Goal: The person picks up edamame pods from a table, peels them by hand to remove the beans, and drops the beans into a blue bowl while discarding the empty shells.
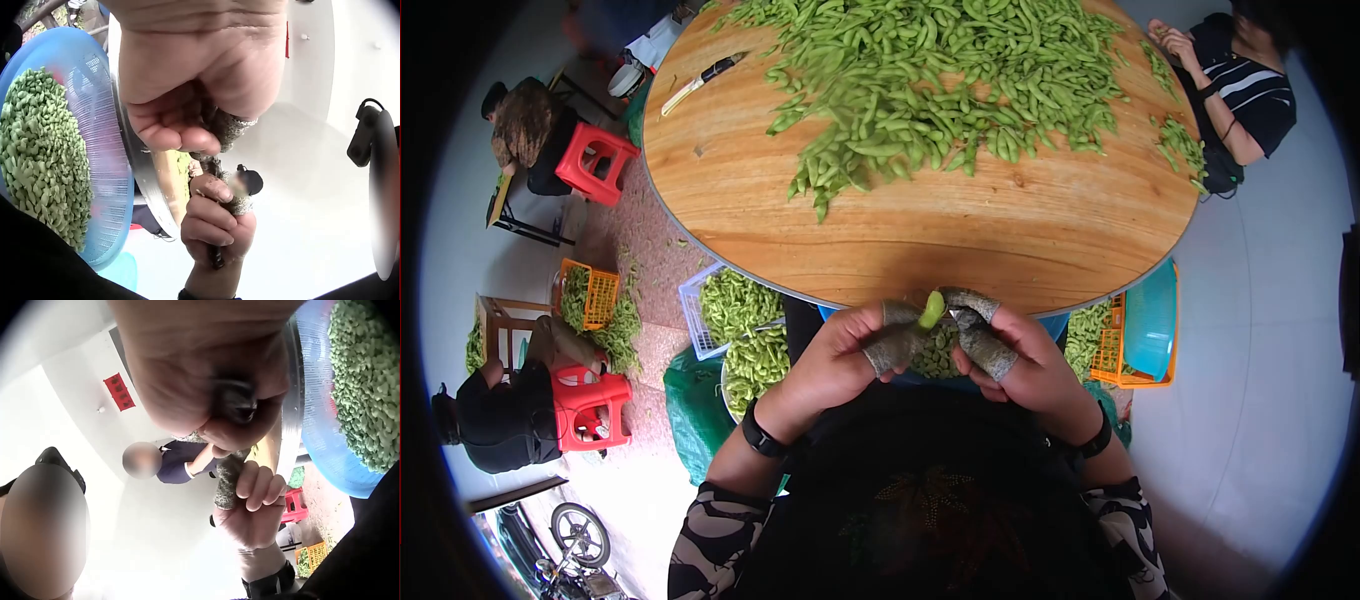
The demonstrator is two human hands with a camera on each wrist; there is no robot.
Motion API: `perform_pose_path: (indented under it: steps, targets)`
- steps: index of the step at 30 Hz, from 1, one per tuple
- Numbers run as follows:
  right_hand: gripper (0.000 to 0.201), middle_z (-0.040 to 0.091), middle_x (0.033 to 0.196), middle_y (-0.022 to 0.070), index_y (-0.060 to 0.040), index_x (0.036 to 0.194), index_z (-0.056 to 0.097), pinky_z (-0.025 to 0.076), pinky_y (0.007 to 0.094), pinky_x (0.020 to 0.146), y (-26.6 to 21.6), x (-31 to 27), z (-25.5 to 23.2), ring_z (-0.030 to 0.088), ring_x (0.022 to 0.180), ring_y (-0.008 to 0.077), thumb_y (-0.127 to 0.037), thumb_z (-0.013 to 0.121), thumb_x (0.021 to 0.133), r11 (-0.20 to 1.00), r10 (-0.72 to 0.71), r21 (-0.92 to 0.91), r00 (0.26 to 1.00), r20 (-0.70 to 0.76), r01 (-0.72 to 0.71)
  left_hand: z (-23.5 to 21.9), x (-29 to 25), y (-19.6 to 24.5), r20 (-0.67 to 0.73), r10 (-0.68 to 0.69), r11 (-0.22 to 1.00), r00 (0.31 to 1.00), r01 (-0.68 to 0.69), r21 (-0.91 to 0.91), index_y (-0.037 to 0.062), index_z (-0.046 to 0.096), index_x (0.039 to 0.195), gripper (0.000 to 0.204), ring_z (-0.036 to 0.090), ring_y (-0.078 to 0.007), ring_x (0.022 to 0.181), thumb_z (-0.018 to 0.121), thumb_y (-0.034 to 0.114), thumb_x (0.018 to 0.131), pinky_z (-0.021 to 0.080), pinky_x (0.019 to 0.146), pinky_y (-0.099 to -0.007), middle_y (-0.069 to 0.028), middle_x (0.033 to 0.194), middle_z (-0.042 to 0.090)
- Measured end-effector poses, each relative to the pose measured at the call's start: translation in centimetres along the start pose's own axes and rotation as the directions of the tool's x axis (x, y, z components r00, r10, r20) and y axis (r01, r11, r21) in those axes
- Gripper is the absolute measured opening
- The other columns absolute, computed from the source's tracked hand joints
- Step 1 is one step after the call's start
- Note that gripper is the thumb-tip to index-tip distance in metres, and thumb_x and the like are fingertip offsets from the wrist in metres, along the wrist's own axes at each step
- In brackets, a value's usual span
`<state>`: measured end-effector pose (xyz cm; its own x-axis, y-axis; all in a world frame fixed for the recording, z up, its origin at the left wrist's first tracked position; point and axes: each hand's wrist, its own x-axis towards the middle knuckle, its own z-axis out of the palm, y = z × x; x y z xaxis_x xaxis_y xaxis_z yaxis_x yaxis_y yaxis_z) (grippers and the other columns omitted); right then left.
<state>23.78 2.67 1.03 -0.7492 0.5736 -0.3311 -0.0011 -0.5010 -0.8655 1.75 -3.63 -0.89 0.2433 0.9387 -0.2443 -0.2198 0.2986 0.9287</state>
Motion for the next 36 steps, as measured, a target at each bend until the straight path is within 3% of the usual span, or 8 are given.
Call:
perform_pose_path:
  steps: [18,21,23,27,28,29,32,36]
  targets:
    - [0.012,0.054,0.075,0.0009,-0.0022,0.103,0.051,0.037,0.0203,0.046,-0.1,0.2,1.1,0.044,0.052,0.0043,-0.012,0.048,0.097,0.998,0.023,-0.052,1.0,0.007,-0.022,0.4,0.0,-1.3,-0.026,0.003,1.0,1.0,-0.003,0.017,0.0039,0.06,0.102,0.012,0.055,-0.0076,0.07,0.056,0.004,0.091,0.045,0.062,-0.0229,0.0007,0.078,0.06]
    - [0.012,0.053,0.074,0.0006,-0.0025,0.102,0.051,0.036,0.0206,0.045,0.5,0.6,0.6,0.044,0.052,0.0043,-0.013,0.048,0.098,0.994,0.026,-0.11,0.999,0.043,-0.021,0.9,0.0,-1.4,-0.067,0.24,0.939,0.968,-0.214,0.268,0.0025,0.059,0.103,0.013,0.059,-0.0105,0.074,0.059,0.003,0.09,0.049,0.065,-0.0263,0.0001,0.079,0.061]
    - [0.013,0.052,0.073,-0.0002,-0.0036,0.105,0.052,0.033,0.02,0.045,1.0,1.1,0.8,0.041,0.051,0.004,-0.013,0.048,0.098,0.998,0.042,-0.05,0.999,-0.023,-0.043,0.6,0.1,-1.5,0.038,0.506,0.592,0.861,-0.38,0.711,0.0012,0.059,0.103,0.014,0.062,-0.0143,0.077,0.059,0.0,0.089,0.051,0.067,-0.0286,-0.001,0.081,0.063]
    - [0.013,0.052,0.073,-0.0008,-0.0052,0.108,0.053,0.03,0.0197,0.044,0.9,1.5,0.9,0.037,0.049,0.0035,-0.01,0.049,0.097,0.986,0.124,0.125,0.99,-0.073,-0.114,-0.2,0.4,-1.7,0.062,0.462,0.581,0.885,-0.354,0.733,0.0021,0.061,0.102,0.012,0.063,-0.0154,0.075,0.058,0.002,0.09,0.051,0.064,-0.0275,-0.0031,0.082,0.064]
    - [0.015,0.052,0.073,-0.0008,-0.0064,0.111,0.053,0.029,0.0194,0.043,1.3,1.6,0.3,0.036,0.049,0.0032,-0.01,0.049,0.097,0.978,0.11,0.176,0.994,0.01,-0.11,-0.3,0.4,-1.7,-0.001,0.267,0.875,0.964,-0.243,0.418,0.0026,0.062,0.101,0.012,0.063,-0.015,0.073,0.058,0.002,0.09,0.051,0.062,-0.0264,-0.0037,0.082,0.064]
    - [0.018,0.052,0.074,-0.0009,-0.0076,0.114,0.053,0.027,0.0192,0.043,1.5,1.7,-0.1,0.034,0.048,0.003,-0.009,0.049,0.096,0.968,0.09,0.225,0.992,0.092,-0.109,-0.4,0.4,-1.6,0.02,0.051,0.998,0.998,-0.052,0.036,0.0032,0.063,0.1,0.011,0.063,-0.0146,0.072,0.059,0.003,0.09,0.05,0.06,-0.0253,-0.0043,0.082,0.064]
    - [0.02,0.053,0.075,-0.001,-0.0086,0.116,0.054,0.026,0.0194,0.042,0.9,1.8,-0.6,0.035,0.049,0.0026,-0.008,0.048,0.096,0.91,0.18,0.348,0.971,0.159,-0.226,-0.8,0.7,-1.0,0.126,-0.078,0.943,0.989,0.115,-0.313,0.0032,0.063,0.102,0.014,0.062,-0.0122,0.069,0.063,0.008,0.089,0.049,0.057,-0.0232,-0.0038,0.081,0.064]
    - [0.019,0.053,0.075,-0.0012,-0.0083,0.114,0.054,0.027,0.0191,0.042,0.4,2.0,-1.5,0.035,0.048,0.0027,-0.01,0.048,0.096,0.843,0.174,0.454,0.945,0.278,-0.289,-0.6,1.0,-0.8,0.226,-0.136,0.844,0.965,0.232,-0.483,0.0015,0.063,0.102,0.017,0.062,-0.0119,0.07,0.066,0.012,0.088,0.049,0.057,-0.0236,-0.0025,0.078,0.063]
